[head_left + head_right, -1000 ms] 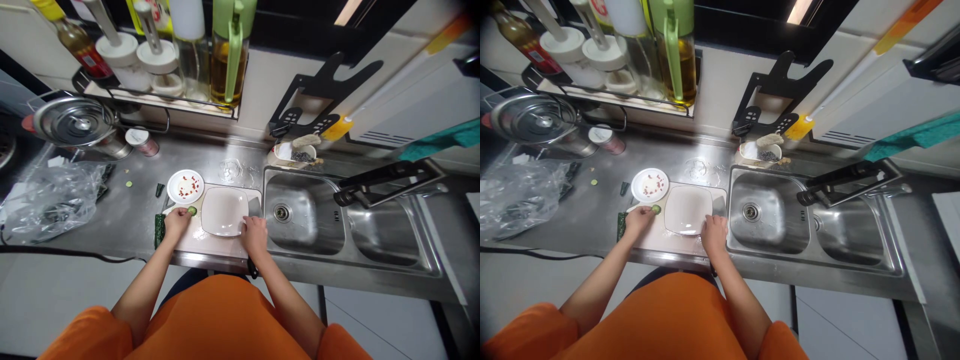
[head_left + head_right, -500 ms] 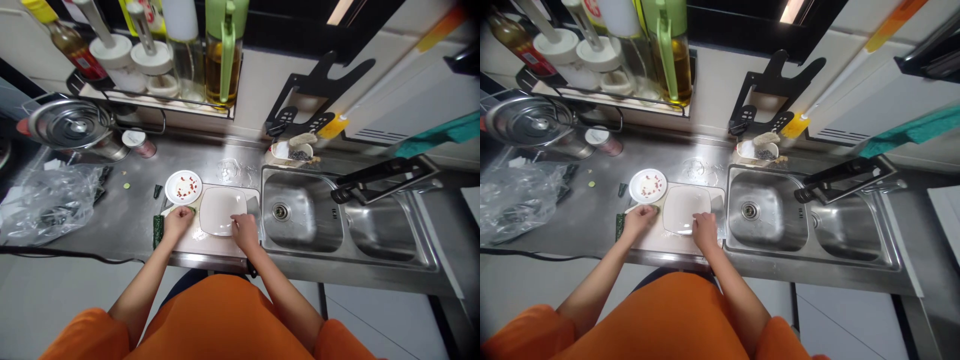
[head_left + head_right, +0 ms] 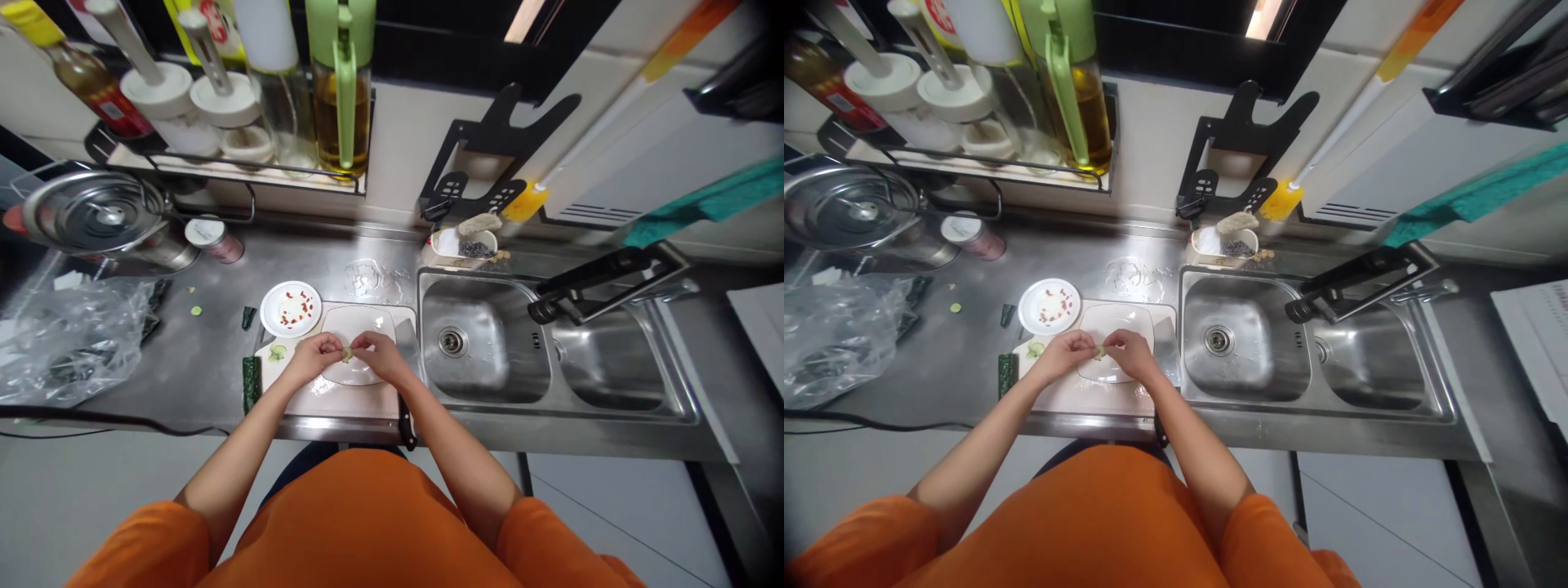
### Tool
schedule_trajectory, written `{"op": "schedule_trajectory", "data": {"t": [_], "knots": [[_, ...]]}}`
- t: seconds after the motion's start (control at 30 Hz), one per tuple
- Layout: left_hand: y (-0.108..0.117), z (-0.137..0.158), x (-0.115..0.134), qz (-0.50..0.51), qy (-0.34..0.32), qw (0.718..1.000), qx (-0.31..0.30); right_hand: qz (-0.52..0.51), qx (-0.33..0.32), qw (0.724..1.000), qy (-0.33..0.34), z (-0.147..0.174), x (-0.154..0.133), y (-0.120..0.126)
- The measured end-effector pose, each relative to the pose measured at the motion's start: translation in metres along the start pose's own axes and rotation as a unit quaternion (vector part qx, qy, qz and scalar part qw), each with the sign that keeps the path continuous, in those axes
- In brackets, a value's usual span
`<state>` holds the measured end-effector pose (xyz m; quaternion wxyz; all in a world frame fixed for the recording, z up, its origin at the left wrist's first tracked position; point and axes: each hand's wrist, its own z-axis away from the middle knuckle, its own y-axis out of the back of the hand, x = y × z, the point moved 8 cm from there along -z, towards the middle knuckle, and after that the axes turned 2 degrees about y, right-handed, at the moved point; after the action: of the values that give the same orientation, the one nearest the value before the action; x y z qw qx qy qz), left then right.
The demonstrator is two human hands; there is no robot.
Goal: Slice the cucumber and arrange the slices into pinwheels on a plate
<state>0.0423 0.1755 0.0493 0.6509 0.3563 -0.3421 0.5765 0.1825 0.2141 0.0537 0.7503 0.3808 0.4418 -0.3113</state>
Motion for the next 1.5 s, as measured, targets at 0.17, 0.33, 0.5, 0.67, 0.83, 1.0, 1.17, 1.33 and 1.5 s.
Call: {"op": "schedule_trajectory", "data": {"t": [0.17, 0.33, 0.5, 0.67, 0.83, 1.0, 1.17, 1.33, 1.5], "knots": [[-0.003, -0.001, -0.005, 0.044, 0.014, 0.999, 0.002, 0.016, -0.007, 1.0, 0.001, 0.004, -0.002, 0.005], [-0.006, -0.001, -0.025, 0.113, 0.113, 0.987, 0.025, 0.076, 0.0, 0.996, 0.048, 0.01, -0.022, 0.014], [-0.027, -0.001, -0.041, 0.186, 0.235, 0.953, -0.037, 0.148, -0.022, 0.982, 0.113, 0.013, -0.039, 0.016], [-0.031, -0.011, -0.037, 0.223, 0.227, 0.946, -0.06, 0.144, -0.027, 0.983, 0.109, 0.014, -0.034, 0.015], [-0.014, -0.034, -0.027, 0.163, 0.162, 0.973, 0.005, 0.069, 0.037, 0.997, 0.005, 0.004, 0.005, 0.016], [-0.002, -0.066, 0.003, -0.069, 0.029, 0.996, 0.055, 0.052, 0.138, 0.985, -0.087, -0.012, 0.038, 0.019], [-0.006, -0.089, 0.03, -0.24, -0.111, 0.96, 0.089, 0.093, 0.199, 0.97, -0.104, -0.031, 0.045, 0.022], [-0.01, -0.097, 0.037, -0.325, -0.175, 0.922, 0.116, 0.137, 0.21, 0.963, -0.099, -0.043, 0.044, 0.023], [-0.011, -0.098, 0.036, -0.359, -0.194, 0.904, 0.13, 0.168, 0.191, 0.959, -0.124, -0.043, 0.039, 0.018]]}}
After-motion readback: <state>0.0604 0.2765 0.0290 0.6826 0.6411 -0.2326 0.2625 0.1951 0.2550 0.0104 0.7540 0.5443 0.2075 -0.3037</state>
